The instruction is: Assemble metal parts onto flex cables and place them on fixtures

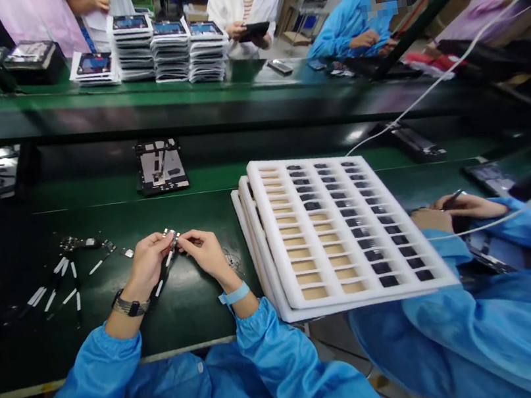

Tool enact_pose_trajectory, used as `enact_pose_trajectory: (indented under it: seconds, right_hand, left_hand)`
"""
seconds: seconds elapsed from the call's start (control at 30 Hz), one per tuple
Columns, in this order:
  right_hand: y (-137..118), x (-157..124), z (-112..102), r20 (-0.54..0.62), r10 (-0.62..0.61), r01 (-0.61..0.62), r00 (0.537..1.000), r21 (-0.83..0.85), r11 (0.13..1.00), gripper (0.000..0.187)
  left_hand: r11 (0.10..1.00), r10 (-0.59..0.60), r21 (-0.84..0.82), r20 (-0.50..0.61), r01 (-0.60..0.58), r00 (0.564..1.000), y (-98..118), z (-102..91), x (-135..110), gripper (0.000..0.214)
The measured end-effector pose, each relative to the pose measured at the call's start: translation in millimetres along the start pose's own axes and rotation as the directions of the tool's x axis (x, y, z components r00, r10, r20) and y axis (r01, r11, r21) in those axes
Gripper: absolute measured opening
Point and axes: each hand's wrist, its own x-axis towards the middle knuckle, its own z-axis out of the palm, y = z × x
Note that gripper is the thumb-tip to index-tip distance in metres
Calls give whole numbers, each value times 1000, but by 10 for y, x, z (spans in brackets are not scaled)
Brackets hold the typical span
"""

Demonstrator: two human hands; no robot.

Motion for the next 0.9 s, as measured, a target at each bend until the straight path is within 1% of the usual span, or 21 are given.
enact_pose_trajectory:
  seconds: [0.07, 0.2, 0.27, 0.37, 0.47, 0.57, 0.73, 0.9]
  right_hand:
    - [12, 6, -6, 6, 6, -6, 1000, 12, 1000, 38]
    - [18, -1, -13, -20, -41, 40, 999, -49, 998, 37]
    - [7, -8, -14, -30, -55, 53, 998, -65, 996, 35]
    - [-12, -11, -18, -14, -19, 19, 1000, -15, 1000, 37]
    - [-13, -6, -30, 33, 49, -52, 998, 79, 996, 41]
    - [0, -1, -48, 61, 82, -90, 995, 152, 984, 41]
    - [22, 5, -67, 100, 87, -108, 991, 221, 969, 38]
    - [38, 7, -79, 135, 132, -165, 982, 269, 949, 37]
  left_hand:
    - [1000, 15, 25, -5, -15, 1000, 2, 5, -3, 47]
    - [988, 110, 113, -61, -103, 992, -1, 44, -30, 43]
    - [985, 126, 127, -75, -116, 989, -4, 55, -37, 42]
    - [994, 71, 85, -46, -67, 996, 3, 44, -28, 44]
    - [999, -26, -28, 7, 27, 1000, 27, 25, -12, 48]
    - [989, -102, -99, 53, 107, 993, 55, 17, -11, 52]
    - [985, -123, -107, 96, 133, 988, 70, 2, -21, 51]
    - [984, -127, -109, 129, 142, 983, 43, -19, -8, 52]
